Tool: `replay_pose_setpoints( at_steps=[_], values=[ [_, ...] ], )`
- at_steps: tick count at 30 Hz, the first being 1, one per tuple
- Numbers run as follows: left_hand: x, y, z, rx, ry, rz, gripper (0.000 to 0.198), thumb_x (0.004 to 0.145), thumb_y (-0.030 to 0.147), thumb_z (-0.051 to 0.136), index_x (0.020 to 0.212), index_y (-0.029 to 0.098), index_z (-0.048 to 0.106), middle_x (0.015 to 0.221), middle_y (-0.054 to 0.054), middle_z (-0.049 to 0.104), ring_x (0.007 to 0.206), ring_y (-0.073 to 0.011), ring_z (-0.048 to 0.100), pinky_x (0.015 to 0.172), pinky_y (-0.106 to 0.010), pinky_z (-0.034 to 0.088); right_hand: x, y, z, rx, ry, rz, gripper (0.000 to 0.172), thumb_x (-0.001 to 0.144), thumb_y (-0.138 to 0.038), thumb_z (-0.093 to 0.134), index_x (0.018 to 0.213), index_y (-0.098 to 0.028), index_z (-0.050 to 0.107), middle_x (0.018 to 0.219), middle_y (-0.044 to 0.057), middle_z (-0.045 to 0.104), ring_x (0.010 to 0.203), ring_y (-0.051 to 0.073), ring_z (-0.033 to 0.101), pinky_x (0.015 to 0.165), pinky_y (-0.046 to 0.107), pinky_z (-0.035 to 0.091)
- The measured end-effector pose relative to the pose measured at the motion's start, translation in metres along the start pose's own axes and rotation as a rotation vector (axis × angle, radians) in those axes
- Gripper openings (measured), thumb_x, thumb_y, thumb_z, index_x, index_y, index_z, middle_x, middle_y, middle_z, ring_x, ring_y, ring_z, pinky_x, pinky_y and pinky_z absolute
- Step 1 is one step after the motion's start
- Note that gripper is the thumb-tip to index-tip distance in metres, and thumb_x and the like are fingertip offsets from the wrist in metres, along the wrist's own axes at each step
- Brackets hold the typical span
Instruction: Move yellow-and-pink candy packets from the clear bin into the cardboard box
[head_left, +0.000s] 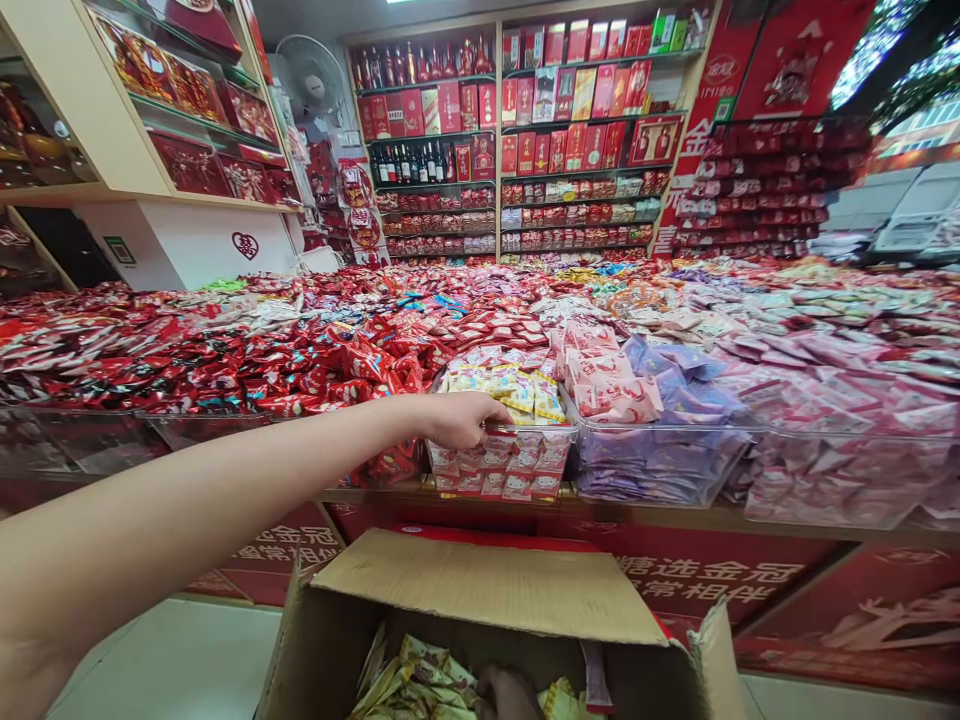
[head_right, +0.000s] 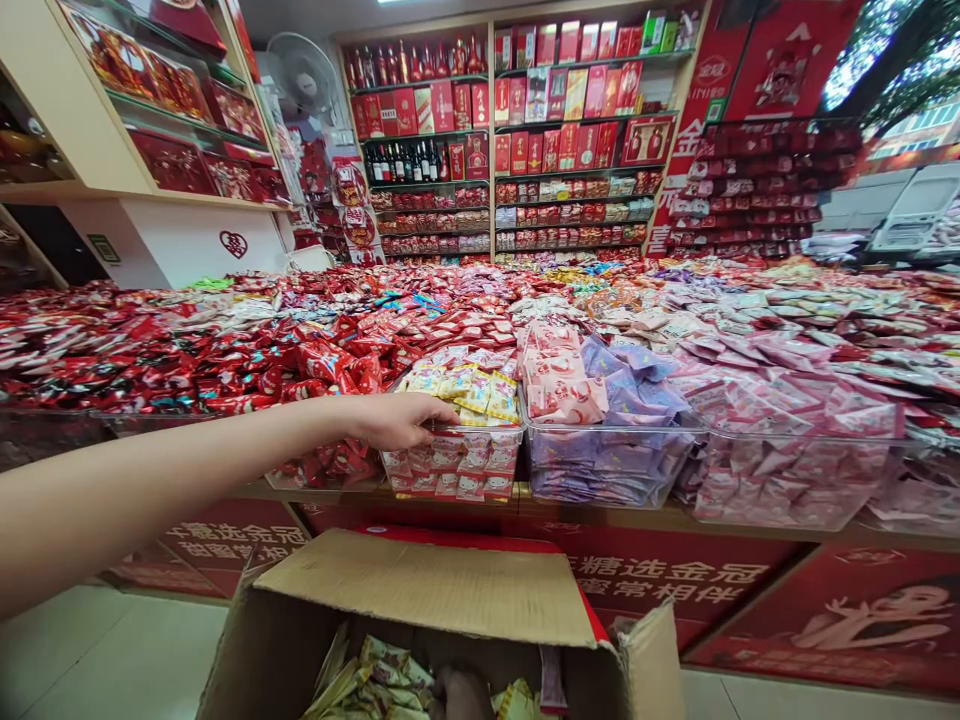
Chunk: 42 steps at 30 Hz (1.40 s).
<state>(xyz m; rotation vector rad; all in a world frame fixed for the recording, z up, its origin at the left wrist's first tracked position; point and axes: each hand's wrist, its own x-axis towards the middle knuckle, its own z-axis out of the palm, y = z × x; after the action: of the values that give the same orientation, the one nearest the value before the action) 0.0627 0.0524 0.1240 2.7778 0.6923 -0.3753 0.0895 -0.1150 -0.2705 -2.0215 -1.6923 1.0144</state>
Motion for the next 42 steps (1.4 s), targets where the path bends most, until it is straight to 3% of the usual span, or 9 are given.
replay_pose_setpoints(
  at_steps=[4,13,26,36,42],
  values=[
    [0.002,0.0,-0.004,-0.032,-0.036,0.041,0.069,0.061,0.005,0.045,0.125,0.029,0.031,0.119,0.001,0.05,0.099,-0.0157,0.049,0.08,-0.021,0.038,-0.005,-0.005,-0.006,0.013,0.005,0.001,0.022,0.067,-0.015,0.048,0.081,-0.022,0.063,0.084,0.005,0.064,0.083,0.018,0.056,0.07,0.023,0.039],
    [0.006,0.001,-0.009,-0.059,-0.141,0.04,0.06,0.062,0.009,0.046,0.117,0.03,0.043,0.112,0.005,0.056,0.095,-0.015,0.051,0.078,-0.02,0.038,-0.008,-0.003,-0.011,0.067,0.023,-0.093,0.019,0.068,-0.017,0.047,0.079,-0.021,0.062,0.081,0.005,0.065,0.079,0.017,0.057,0.068,0.023,0.038],
    [0.012,0.023,-0.022,0.183,-0.221,-0.063,0.056,0.061,0.015,0.051,0.117,0.022,0.044,0.102,-0.004,0.06,0.081,-0.0176,0.053,0.064,-0.022,0.04,-0.01,-0.006,-0.015,0.074,-0.003,-0.083,0.02,0.068,-0.015,0.047,0.08,-0.02,0.062,0.082,0.005,0.065,0.08,0.017,0.057,0.068,0.022,0.038],
    [0.012,0.023,-0.021,0.227,-0.19,-0.054,0.043,0.064,0.019,0.054,0.106,0.021,0.053,0.093,-0.004,0.063,0.077,-0.018,0.054,0.062,-0.024,0.04,-0.01,-0.005,-0.016,0.074,-0.009,-0.081,0.02,0.068,-0.017,0.047,0.08,-0.02,0.062,0.084,0.005,0.064,0.081,0.017,0.057,0.067,0.022,0.038],
    [0.021,0.018,-0.016,0.152,-0.077,0.042,0.049,0.063,0.021,0.055,0.111,0.018,0.049,0.098,-0.005,0.061,0.079,-0.0154,0.054,0.065,-0.022,0.041,-0.01,-0.005,-0.016,0.08,-0.015,-0.076,0.019,0.068,-0.017,0.048,0.08,-0.02,0.062,0.084,0.005,0.064,0.082,0.017,0.056,0.069,0.022,0.038]
  ],
)
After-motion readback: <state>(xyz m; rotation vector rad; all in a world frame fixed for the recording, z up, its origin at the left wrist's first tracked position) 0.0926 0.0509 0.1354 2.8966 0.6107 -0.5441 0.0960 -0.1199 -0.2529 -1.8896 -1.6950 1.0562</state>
